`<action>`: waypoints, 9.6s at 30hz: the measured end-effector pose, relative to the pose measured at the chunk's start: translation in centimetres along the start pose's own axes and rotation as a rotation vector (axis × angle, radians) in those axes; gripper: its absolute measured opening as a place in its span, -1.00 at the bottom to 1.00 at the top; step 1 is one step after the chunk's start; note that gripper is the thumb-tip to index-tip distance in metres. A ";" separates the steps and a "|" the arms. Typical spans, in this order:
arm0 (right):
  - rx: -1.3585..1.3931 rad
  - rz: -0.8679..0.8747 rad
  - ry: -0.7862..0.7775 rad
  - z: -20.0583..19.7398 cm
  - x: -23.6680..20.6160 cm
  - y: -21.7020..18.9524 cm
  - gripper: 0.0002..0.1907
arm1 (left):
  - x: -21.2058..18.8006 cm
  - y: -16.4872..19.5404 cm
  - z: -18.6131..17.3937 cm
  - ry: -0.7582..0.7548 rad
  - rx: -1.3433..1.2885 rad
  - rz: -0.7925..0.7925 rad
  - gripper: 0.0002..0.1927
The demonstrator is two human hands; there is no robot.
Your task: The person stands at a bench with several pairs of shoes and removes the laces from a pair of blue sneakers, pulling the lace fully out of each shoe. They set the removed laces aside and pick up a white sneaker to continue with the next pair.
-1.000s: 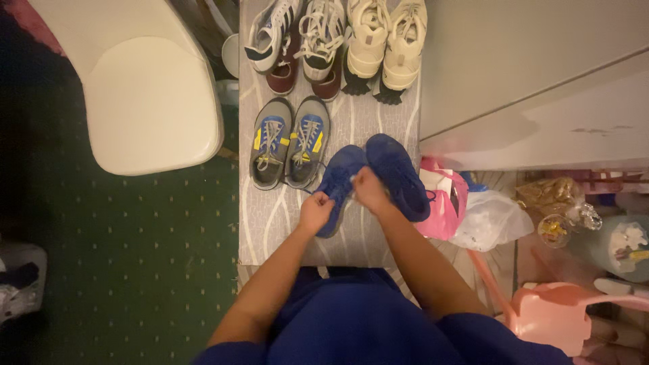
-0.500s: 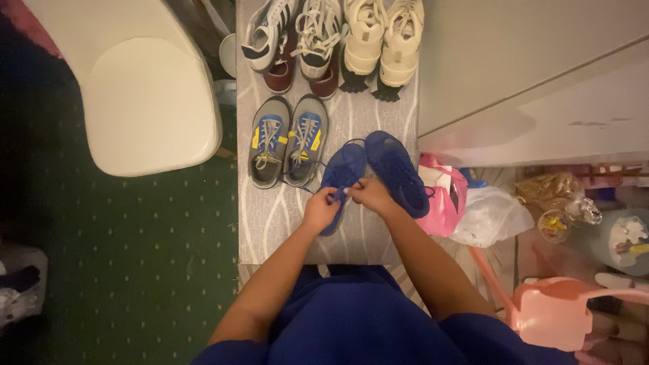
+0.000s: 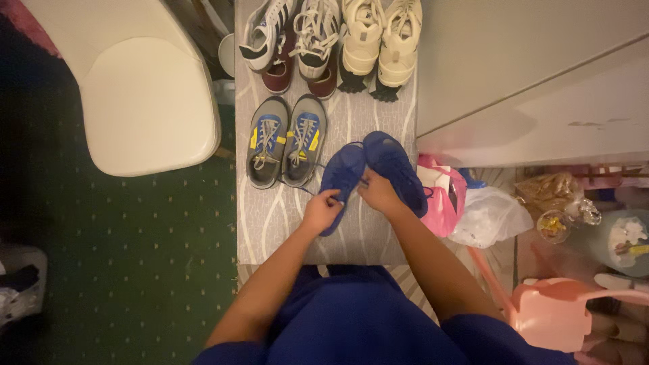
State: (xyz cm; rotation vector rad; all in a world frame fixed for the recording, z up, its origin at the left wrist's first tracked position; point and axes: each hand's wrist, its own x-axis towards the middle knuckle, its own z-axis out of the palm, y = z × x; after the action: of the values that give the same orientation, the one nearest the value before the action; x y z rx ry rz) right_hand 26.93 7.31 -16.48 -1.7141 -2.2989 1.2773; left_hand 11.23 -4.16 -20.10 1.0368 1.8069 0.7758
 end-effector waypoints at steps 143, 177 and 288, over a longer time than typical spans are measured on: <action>-0.822 -0.900 -0.061 6.6 6.0 -4.0 -0.84 | -2.2 -3.7 -4.5 0.093 0.330 0.336 -0.79; -0.540 -0.281 0.177 4.7 7.6 -5.2 -0.75 | -1.8 -3.3 -4.7 0.147 0.268 0.242 -0.45; -0.143 -0.314 -0.156 6.9 3.2 -0.1 -0.86 | 0.7 -4.3 -3.0 0.185 0.289 0.275 -0.88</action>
State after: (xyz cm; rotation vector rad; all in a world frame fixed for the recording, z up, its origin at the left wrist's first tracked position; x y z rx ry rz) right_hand 22.44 5.70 -22.44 -1.2522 -2.6705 1.2493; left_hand 6.92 -5.71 -22.72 1.4664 1.9997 0.8114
